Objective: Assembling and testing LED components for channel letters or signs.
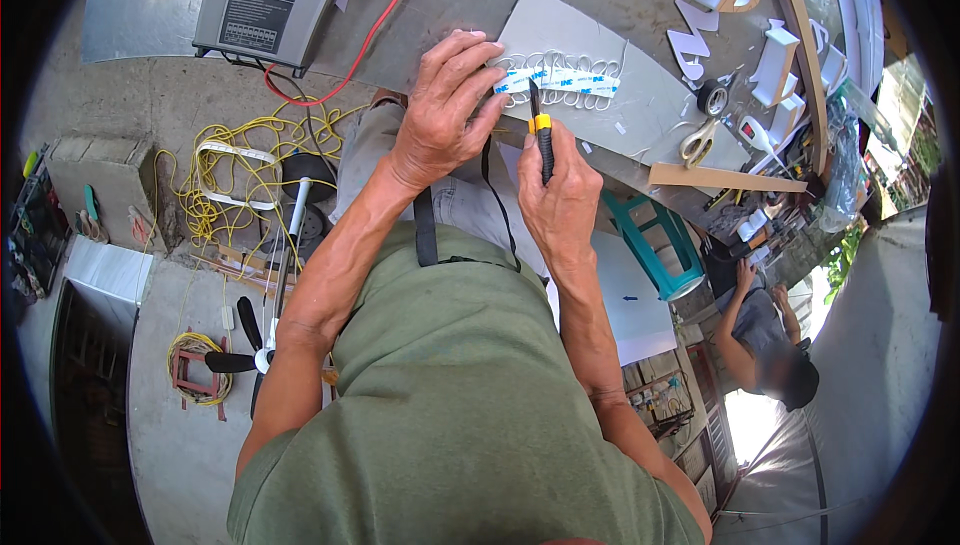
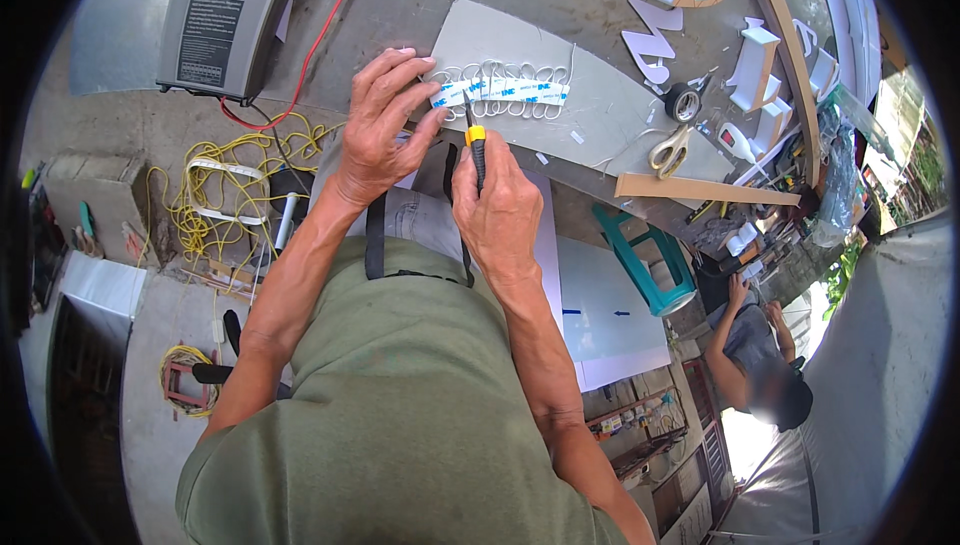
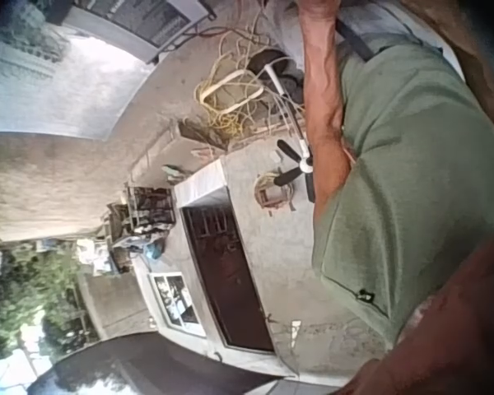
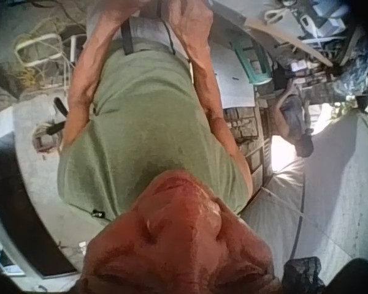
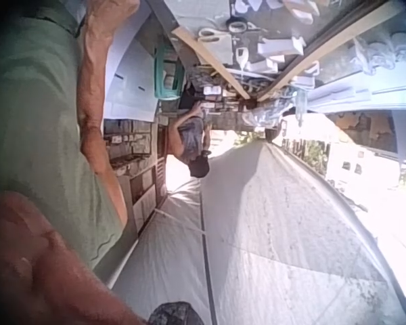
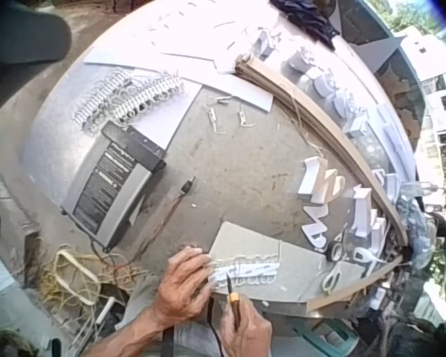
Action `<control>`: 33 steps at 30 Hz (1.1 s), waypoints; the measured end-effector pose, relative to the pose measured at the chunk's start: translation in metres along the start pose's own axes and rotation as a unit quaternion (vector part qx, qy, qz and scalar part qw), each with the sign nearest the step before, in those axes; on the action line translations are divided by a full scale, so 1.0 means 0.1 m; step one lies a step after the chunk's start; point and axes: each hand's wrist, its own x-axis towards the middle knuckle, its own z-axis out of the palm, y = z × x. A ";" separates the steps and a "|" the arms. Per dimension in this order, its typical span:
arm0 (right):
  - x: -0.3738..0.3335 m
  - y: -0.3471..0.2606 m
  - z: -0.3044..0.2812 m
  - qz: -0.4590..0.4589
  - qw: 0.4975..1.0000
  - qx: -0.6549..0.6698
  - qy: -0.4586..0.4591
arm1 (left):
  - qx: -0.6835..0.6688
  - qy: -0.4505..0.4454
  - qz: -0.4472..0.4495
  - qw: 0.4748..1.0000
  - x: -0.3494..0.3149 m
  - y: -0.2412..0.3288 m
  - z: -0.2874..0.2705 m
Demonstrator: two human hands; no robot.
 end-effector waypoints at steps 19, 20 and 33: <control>0.07 0.00 0.10 -0.004 1.000 0.002 -0.015 | -0.012 0.011 -0.002 1.000 0.02 0.00 0.01; 0.08 -0.01 0.09 -0.005 1.000 -0.004 -0.015 | -0.012 0.011 -0.002 1.000 0.02 0.00 0.02; 0.10 -0.04 0.10 0.005 0.999 -0.038 -0.026 | -0.006 0.016 0.000 1.000 0.00 0.00 0.05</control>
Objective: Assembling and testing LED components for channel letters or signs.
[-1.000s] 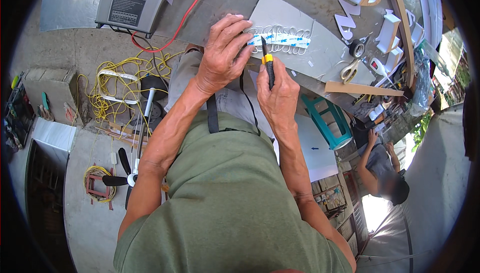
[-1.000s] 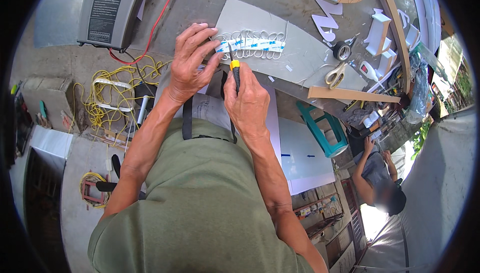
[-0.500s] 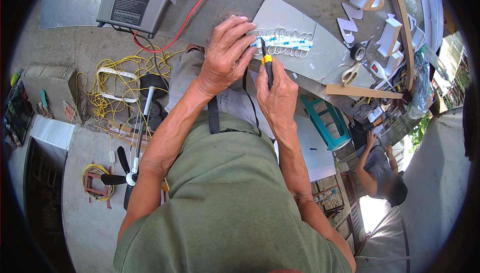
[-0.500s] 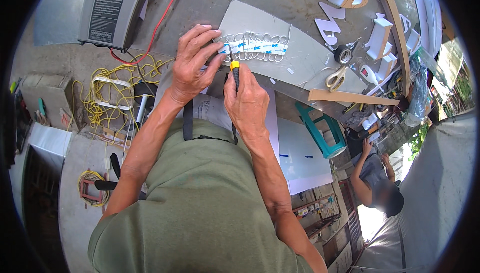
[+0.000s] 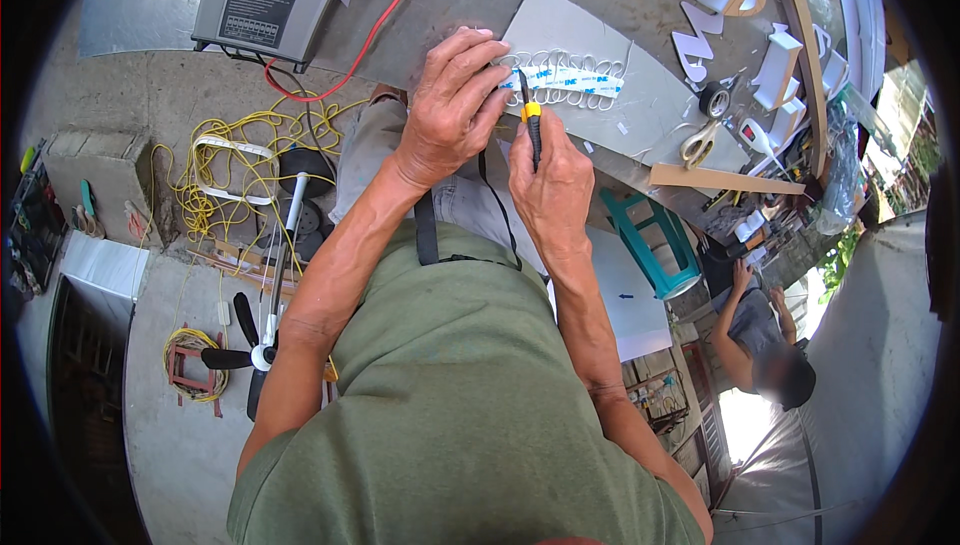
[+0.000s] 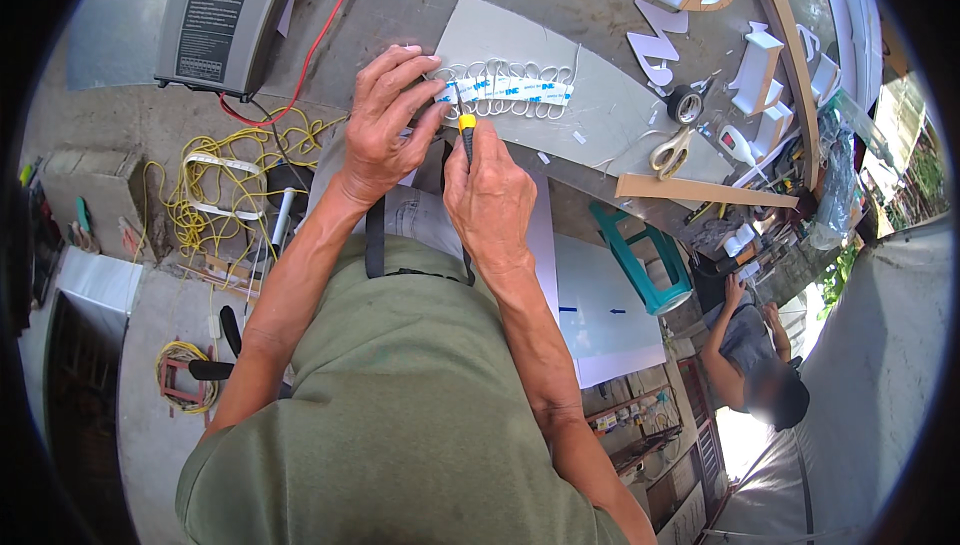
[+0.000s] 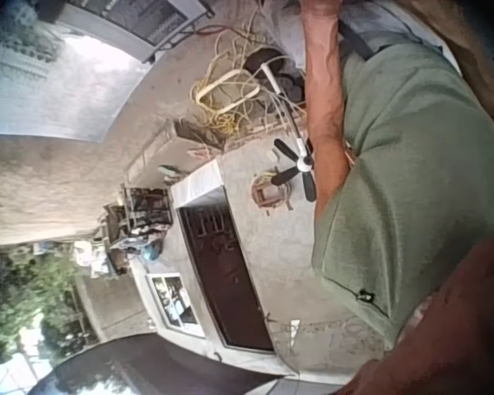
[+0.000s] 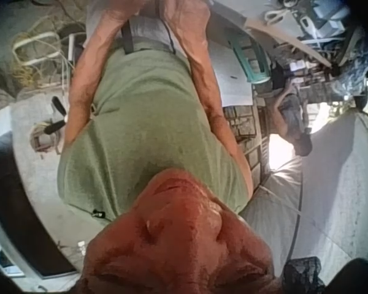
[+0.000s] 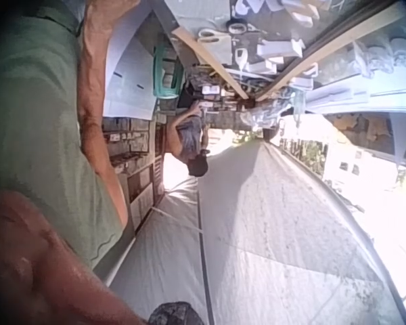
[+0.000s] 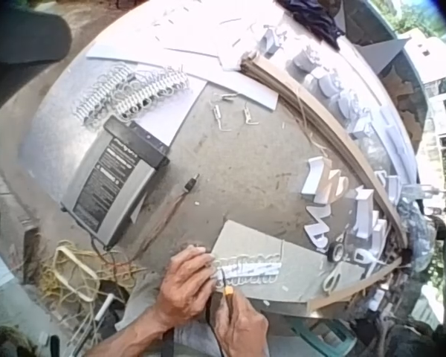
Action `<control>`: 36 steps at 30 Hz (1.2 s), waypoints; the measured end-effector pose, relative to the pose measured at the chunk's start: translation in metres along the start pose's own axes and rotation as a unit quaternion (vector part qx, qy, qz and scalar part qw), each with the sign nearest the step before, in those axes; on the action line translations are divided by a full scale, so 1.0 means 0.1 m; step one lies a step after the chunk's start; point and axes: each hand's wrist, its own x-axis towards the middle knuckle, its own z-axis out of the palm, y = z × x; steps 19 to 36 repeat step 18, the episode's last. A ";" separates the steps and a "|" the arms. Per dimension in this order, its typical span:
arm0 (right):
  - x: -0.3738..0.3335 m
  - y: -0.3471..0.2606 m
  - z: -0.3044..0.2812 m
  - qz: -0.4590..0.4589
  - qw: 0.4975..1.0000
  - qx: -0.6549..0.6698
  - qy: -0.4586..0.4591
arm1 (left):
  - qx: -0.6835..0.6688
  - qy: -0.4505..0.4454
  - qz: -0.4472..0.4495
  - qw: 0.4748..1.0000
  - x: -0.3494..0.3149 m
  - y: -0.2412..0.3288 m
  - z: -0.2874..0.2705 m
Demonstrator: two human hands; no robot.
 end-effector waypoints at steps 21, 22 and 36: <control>-0.18 0.04 -0.17 0.018 0.998 0.059 0.013 | -0.004 -0.001 -0.001 1.000 -0.01 0.00 -0.03; -0.18 0.04 -0.17 0.018 0.998 0.059 0.013 | -0.004 -0.001 -0.001 1.000 -0.01 0.00 -0.03; -0.18 0.04 -0.17 0.018 0.998 0.059 0.013 | -0.004 -0.001 -0.001 1.000 -0.01 0.00 -0.03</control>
